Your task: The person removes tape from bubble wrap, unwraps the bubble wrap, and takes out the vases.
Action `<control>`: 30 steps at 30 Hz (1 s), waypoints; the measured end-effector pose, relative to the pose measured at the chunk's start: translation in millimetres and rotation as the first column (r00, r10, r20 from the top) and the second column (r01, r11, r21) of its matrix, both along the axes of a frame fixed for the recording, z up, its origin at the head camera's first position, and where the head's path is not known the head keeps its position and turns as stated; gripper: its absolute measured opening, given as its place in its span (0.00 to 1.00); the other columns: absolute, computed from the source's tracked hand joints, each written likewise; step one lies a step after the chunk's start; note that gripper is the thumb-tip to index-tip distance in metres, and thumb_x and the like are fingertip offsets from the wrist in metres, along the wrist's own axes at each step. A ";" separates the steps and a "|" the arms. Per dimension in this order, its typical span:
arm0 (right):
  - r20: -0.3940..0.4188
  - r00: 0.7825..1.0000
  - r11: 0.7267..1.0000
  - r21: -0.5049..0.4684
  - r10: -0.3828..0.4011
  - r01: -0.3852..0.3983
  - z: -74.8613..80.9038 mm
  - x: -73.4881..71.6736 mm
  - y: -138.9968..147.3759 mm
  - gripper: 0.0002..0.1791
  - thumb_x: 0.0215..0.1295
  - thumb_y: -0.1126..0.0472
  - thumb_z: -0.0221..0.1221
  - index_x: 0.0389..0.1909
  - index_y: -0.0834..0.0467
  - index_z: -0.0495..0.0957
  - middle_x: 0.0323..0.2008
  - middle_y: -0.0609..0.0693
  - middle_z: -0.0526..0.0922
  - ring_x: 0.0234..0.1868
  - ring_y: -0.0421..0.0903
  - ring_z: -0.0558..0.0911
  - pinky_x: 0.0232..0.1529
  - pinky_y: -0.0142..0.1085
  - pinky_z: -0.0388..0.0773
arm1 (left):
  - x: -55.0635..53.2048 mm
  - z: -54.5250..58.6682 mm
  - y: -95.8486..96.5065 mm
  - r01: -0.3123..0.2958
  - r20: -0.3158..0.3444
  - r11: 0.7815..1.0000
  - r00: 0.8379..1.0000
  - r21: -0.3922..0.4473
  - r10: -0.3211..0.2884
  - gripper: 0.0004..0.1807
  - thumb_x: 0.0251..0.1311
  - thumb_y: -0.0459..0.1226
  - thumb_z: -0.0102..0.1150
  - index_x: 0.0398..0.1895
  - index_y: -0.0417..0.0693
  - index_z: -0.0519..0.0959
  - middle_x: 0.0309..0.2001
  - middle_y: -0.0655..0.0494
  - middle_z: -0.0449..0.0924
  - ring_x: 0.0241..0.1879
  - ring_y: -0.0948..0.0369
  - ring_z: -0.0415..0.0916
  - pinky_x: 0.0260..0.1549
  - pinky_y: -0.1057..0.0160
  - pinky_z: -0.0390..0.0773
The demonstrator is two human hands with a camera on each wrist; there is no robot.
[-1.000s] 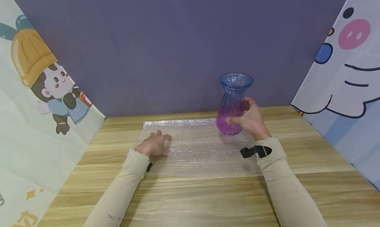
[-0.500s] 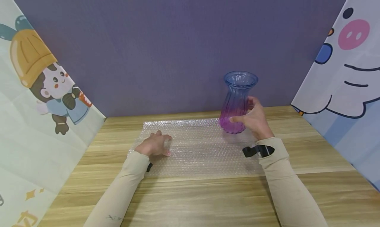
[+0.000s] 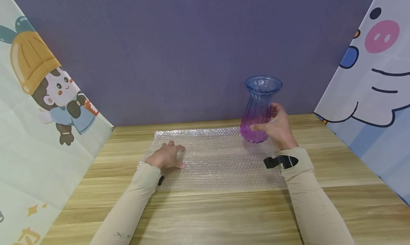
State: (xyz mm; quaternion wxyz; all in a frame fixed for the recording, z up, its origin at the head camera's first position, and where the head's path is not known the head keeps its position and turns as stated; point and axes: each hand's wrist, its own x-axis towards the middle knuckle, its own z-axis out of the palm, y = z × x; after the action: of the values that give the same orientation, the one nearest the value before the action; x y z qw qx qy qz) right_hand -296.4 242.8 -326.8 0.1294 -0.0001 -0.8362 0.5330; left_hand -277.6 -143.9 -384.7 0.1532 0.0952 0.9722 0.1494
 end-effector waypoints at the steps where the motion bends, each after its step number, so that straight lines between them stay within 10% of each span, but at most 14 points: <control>1: 0.001 1.000 1.000 0.000 -0.004 0.004 0.0 -0.2 0.5 0.52 0.46 0.67 0.79 0.71 0.59 0.60 0.56 0.46 0.70 0.58 0.46 0.70 0.49 0.26 0.74 | 0.1 0.0 -0.1 -0.001 0.001 1.000 1.000 0.001 0.001 0.41 0.56 0.48 0.73 0.74 0.58 0.69 0.82 0.36 0.45 0.80 0.32 0.41 0.72 0.28 0.57; 30: 0.002 0.994 0.993 -0.032 -0.114 0.114 0.0 -2.3 14.8 0.54 0.43 0.69 0.79 0.71 0.58 0.58 0.51 0.40 0.67 0.52 0.40 0.69 0.49 0.27 0.72 | 0.9 -0.9 -1.7 0.017 -0.020 1.000 1.000 -0.019 -0.017 0.40 0.56 0.48 0.74 0.73 0.57 0.71 0.80 0.35 0.50 0.78 0.30 0.46 0.68 0.27 0.62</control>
State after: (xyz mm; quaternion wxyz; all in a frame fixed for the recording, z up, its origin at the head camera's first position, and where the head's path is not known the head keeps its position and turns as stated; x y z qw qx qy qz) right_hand -298.7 257.6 -326.8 0.1594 -0.0499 -0.8261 0.5381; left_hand -276.7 -145.6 -385.6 0.1457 0.1035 0.9742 0.1381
